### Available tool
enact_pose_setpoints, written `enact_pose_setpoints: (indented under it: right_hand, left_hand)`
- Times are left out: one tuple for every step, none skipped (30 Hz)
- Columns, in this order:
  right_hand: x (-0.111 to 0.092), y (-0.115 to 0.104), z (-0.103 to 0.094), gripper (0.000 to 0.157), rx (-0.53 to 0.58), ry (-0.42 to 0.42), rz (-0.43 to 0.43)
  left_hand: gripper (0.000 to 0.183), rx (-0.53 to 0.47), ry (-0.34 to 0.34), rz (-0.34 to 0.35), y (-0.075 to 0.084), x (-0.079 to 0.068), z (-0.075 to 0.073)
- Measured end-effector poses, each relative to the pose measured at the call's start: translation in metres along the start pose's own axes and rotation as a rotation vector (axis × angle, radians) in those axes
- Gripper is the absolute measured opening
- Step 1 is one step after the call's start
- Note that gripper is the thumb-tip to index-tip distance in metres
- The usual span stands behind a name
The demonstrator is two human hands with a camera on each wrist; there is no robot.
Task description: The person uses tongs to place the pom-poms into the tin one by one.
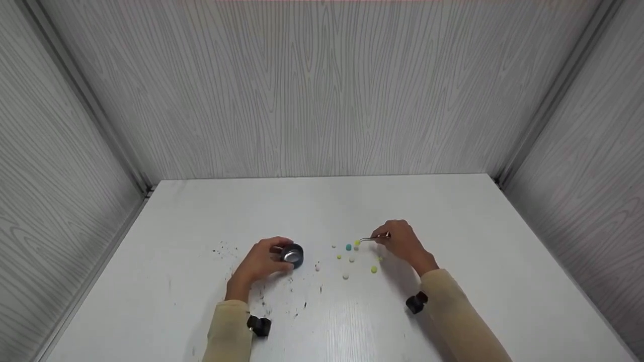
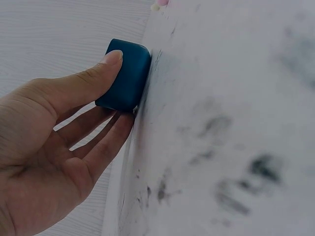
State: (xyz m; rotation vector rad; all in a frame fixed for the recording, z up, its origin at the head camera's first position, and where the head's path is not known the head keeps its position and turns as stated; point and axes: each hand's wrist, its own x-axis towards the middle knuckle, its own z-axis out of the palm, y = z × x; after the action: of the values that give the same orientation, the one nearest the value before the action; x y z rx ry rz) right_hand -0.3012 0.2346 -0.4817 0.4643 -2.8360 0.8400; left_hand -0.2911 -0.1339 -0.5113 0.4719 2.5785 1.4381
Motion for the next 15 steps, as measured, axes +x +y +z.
enact_pose_setpoints:
  right_hand:
    - [0.001, -0.002, 0.0, 0.012, 0.009, 0.0, 0.003]
    - [0.002, -0.003, 0.001, 0.012, 0.016, 0.001, 0.007]
    - [0.003, -0.004, 0.001, 0.011, 0.02, 0.002, 0.007]
    - [0.003, -0.006, 0.002, 0.011, 0.024, 0.002, 0.011]
    - [0.004, -0.008, 0.003, 0.011, 0.027, -0.001, 0.016]
    - [0.004, -0.01, 0.004, 0.012, 0.028, -0.006, 0.019]
    - [0.005, -0.011, 0.005, 0.012, 0.03, -0.011, 0.022]
    - [0.005, -0.013, 0.005, 0.011, 0.035, -0.017, 0.02]
    - [0.005, -0.015, 0.006, 0.012, 0.039, -0.021, 0.019]
    - [0.006, -0.016, 0.007, 0.012, 0.048, -0.026, 0.02]
    - [0.006, -0.017, 0.008, 0.012, 0.051, -0.027, 0.017]
    - [0.007, -0.019, 0.009, 0.013, 0.057, -0.028, 0.018]
    - [0.008, -0.021, 0.009, 0.013, 0.062, -0.027, 0.017]
    - [0.009, -0.022, 0.01, 0.013, 0.066, -0.027, 0.019]
    - [0.01, -0.024, 0.011, 0.013, 0.067, -0.025, 0.021]
  left_hand:
    - [0.056, 0.001, 0.001, -0.001, 0.0, 0.0, 0.0]
    - [0.056, 0.0, 0.001, -0.003, 0.0, 0.001, 0.0]
    - [0.056, -0.002, 0.001, -0.004, -0.001, 0.001, 0.0]
    - [0.056, -0.002, 0.003, -0.008, -0.001, 0.001, 0.0]
    - [0.056, -0.002, 0.003, -0.012, -0.001, 0.001, 0.0]
    - [0.057, -0.001, 0.004, -0.017, -0.001, 0.001, 0.0]
    - [0.057, -0.002, 0.006, -0.022, -0.001, 0.001, 0.001]
    - [0.057, -0.001, 0.008, -0.026, -0.001, 0.001, 0.001]
    - [0.057, -0.001, 0.008, -0.029, -0.002, 0.0, 0.001]
    - [0.058, -0.004, 0.006, -0.03, -0.001, 0.0, 0.001]
    - [0.058, -0.008, 0.003, -0.028, -0.001, 0.0, 0.0]
    - [0.058, -0.011, -0.001, -0.025, -0.001, 0.0, 0.0]
    - [0.058, -0.013, -0.005, -0.019, -0.001, 0.0, -0.001]
    - [0.058, -0.014, -0.01, -0.013, -0.001, 0.0, -0.001]
    - [0.058, -0.015, -0.013, -0.007, -0.001, 0.0, -0.002]
